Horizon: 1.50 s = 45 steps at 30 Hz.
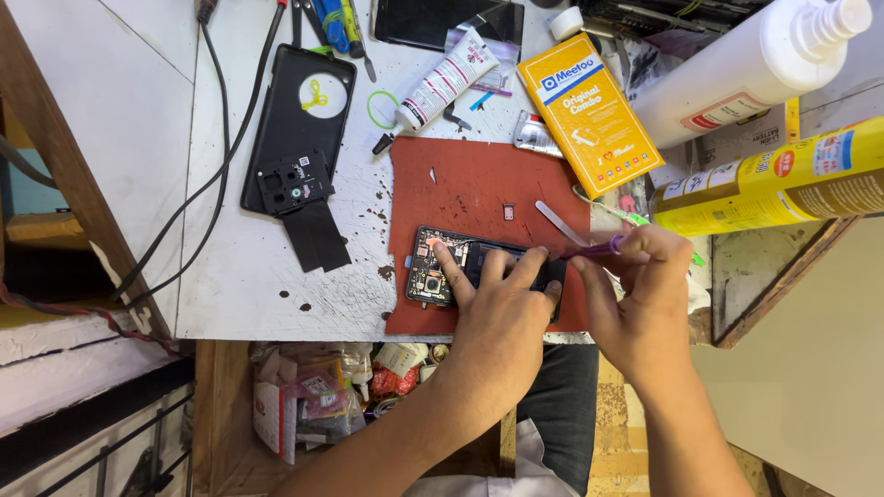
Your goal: The person disassembles a mobile phone using a pair of tweezers and a screwdriver to remove internal components and the battery, then begins reassembling the device by placing the motherboard and battery back into the chassis.
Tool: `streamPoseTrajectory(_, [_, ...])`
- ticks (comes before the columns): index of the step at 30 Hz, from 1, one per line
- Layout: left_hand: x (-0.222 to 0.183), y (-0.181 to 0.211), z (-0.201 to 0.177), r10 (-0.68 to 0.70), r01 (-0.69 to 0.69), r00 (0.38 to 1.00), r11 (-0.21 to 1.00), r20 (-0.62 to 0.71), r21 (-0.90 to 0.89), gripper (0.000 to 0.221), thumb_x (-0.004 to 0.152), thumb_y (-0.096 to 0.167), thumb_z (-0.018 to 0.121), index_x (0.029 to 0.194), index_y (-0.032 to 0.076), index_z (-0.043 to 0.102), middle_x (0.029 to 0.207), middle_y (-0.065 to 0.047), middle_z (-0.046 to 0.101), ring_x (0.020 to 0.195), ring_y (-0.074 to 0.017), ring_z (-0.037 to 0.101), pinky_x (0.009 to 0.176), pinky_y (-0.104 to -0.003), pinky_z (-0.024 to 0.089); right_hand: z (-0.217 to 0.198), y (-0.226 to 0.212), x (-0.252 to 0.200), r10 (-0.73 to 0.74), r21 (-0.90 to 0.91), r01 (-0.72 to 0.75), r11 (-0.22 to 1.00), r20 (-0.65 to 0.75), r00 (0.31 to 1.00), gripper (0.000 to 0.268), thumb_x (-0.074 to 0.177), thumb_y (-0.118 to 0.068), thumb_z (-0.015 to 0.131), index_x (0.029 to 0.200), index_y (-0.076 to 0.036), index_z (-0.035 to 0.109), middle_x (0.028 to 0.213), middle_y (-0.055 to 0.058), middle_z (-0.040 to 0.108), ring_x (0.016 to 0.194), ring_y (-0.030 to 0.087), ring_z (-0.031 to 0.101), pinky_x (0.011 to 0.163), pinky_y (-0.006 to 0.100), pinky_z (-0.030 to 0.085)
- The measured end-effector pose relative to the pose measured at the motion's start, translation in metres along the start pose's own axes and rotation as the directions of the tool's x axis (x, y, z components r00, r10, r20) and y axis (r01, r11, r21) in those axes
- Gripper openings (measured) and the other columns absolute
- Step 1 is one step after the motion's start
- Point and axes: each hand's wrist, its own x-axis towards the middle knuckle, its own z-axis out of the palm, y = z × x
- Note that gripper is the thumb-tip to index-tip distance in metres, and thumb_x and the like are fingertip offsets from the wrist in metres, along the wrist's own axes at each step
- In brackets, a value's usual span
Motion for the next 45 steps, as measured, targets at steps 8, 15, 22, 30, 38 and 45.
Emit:
streamPoseTrajectory(8, [0.0, 0.0, -0.002, -0.018, 0.018, 0.999, 1.0, 0.044, 0.009, 0.032, 0.087, 0.005, 0.058, 0.114, 0.004, 0.076, 0.132, -0.011, 0.056, 0.115, -0.0321, 0.05, 0.107, -0.088, -0.006, 0.005, 0.002, 0.003, 0.021, 0.011, -0.02, 1.0, -0.124, 0.992, 0.055, 0.099, 0.014, 0.073, 0.125, -0.007, 0.029, 0.111, 0.017, 0.053, 0.096, 0.019, 0.074, 0.086, 0.027, 0.064])
streamPoseTrajectory(15, [0.0, -0.001, -0.002, -0.013, 0.013, 0.999, 1.0, 0.045, 0.007, 0.03, 0.088, 0.005, 0.059, 0.114, 0.003, 0.076, 0.127, -0.011, 0.058, 0.114, -0.033, 0.05, 0.107, -0.089, -0.006, 0.002, 0.009, -0.006, 0.061, 0.109, -0.056, 0.992, -0.043, 0.997, 0.052, 0.101, 0.015, 0.066, 0.126, -0.007, 0.026, 0.111, 0.017, 0.064, 0.103, 0.02, 0.075, 0.087, 0.028, 0.063])
streamPoseTrajectory(22, [0.0, 0.001, -0.004, -0.017, 0.016, 0.997, 1.0, 0.075, 0.008, 0.031, 0.086, 0.005, 0.059, 0.112, 0.004, 0.076, 0.127, -0.011, 0.057, 0.115, -0.0327, 0.049, 0.106, -0.089, -0.006, 0.009, 0.001, -0.001, 0.084, -0.08, -0.095, 0.992, -0.136, 0.987, 0.06, 0.089, 0.012, 0.077, 0.12, -0.005, 0.029, 0.109, 0.021, 0.061, 0.1, 0.023, 0.07, 0.084, 0.032, 0.061])
streamPoseTrajectory(30, [0.0, 0.001, -0.003, -0.002, 0.001, 0.999, 0.999, 0.041, 0.032, 0.034, 0.085, 0.004, 0.059, 0.115, 0.003, 0.075, 0.127, -0.011, 0.058, 0.113, -0.0331, 0.05, 0.106, -0.089, -0.005, 0.005, 0.004, -0.002, 0.113, -0.141, -0.143, 0.98, -0.203, 0.973, 0.059, 0.094, 0.011, 0.08, 0.121, -0.005, 0.029, 0.104, 0.017, 0.06, 0.098, 0.021, 0.075, 0.087, 0.032, 0.065])
streamPoseTrajectory(38, [0.0, 0.001, -0.004, -0.008, 0.008, 1.0, 1.0, 0.03, 0.009, 0.03, 0.087, 0.006, 0.059, 0.112, 0.002, 0.076, 0.129, -0.012, 0.058, 0.115, -0.0331, 0.05, 0.107, -0.089, -0.006, 0.008, -0.002, -0.005, 0.058, -0.074, -0.067, 0.995, -0.119, 0.991, 0.057, 0.097, 0.014, 0.071, 0.124, -0.006, 0.025, 0.108, 0.023, 0.069, 0.1, 0.028, 0.077, 0.087, 0.036, 0.065])
streamPoseTrajectory(45, [-0.001, 0.0, 0.0, -0.008, 0.008, 1.0, 1.0, 0.014, -0.022, 0.025, 0.093, 0.006, 0.058, 0.108, 0.002, 0.077, 0.135, -0.013, 0.058, 0.116, -0.0332, 0.05, 0.109, -0.088, -0.005, 0.012, 0.012, 0.038, 0.13, 0.34, -0.053, 0.939, -0.207, 0.97, 0.055, 0.111, 0.017, 0.063, 0.13, -0.011, 0.02, 0.12, 0.024, 0.068, 0.108, 0.029, 0.077, 0.097, 0.036, 0.067])
